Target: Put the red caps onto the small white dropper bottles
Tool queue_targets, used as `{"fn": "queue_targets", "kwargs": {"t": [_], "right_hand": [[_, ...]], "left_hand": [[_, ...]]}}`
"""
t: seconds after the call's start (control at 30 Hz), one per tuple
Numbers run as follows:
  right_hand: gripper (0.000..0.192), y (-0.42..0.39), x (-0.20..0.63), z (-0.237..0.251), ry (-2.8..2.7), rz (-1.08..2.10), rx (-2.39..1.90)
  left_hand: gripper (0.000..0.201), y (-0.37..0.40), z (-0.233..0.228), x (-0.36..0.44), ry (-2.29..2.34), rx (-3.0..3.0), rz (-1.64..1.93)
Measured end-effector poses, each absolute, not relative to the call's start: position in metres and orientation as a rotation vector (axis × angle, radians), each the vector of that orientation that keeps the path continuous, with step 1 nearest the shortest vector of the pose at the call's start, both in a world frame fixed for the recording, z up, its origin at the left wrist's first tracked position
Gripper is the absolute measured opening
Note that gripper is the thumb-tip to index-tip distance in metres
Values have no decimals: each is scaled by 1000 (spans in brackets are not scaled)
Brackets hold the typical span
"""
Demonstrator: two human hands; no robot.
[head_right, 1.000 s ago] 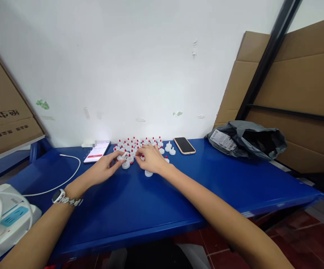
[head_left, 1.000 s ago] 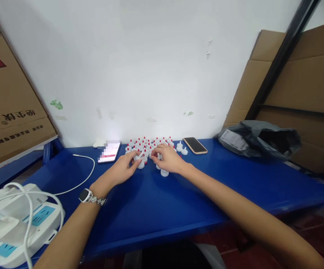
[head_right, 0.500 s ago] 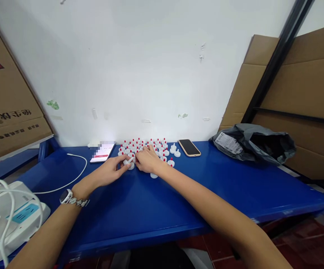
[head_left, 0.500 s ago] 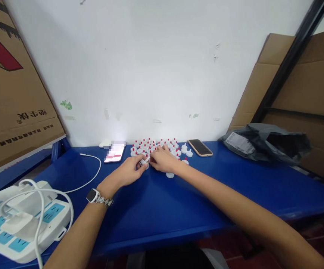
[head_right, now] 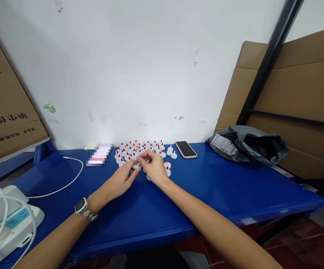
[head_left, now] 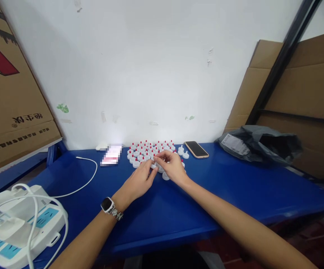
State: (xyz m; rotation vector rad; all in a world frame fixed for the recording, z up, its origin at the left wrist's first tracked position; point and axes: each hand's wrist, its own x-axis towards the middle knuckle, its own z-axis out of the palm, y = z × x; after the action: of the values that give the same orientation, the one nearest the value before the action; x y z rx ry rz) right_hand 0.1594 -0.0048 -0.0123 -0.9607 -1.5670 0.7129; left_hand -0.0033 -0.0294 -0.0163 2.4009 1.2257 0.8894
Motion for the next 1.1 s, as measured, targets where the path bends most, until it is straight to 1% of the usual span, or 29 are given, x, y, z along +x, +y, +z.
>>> {"fn": "queue_targets", "kwargs": {"t": [0.17,0.33,0.5,0.7,0.87,1.0,1.1], "right_hand": [[19,-8,156,-6,-1461,641,-943],[20,-6,158,-5,-1466,663,-911],[22,-6,159,-3,-1425,716,-856],[28,-6,161,1,-1469,699,-836],[32,7,174,22,-1753,643,-868],[41,10,179,39,-2154,469,-911],[41,5,178,40,-2241,385,-883]], "left_hand": [[30,-30,-16,1,1166,2448,991],[29,-33,-11,2,1171,2442,977],[30,-31,-8,2,1178,2447,1027],[31,-29,-5,-1,1173,2455,1120],[34,-26,2,-8,1140,2489,1122],[35,-22,7,-11,1124,2511,1140],[34,-22,9,-12,1070,2538,1143]]}}
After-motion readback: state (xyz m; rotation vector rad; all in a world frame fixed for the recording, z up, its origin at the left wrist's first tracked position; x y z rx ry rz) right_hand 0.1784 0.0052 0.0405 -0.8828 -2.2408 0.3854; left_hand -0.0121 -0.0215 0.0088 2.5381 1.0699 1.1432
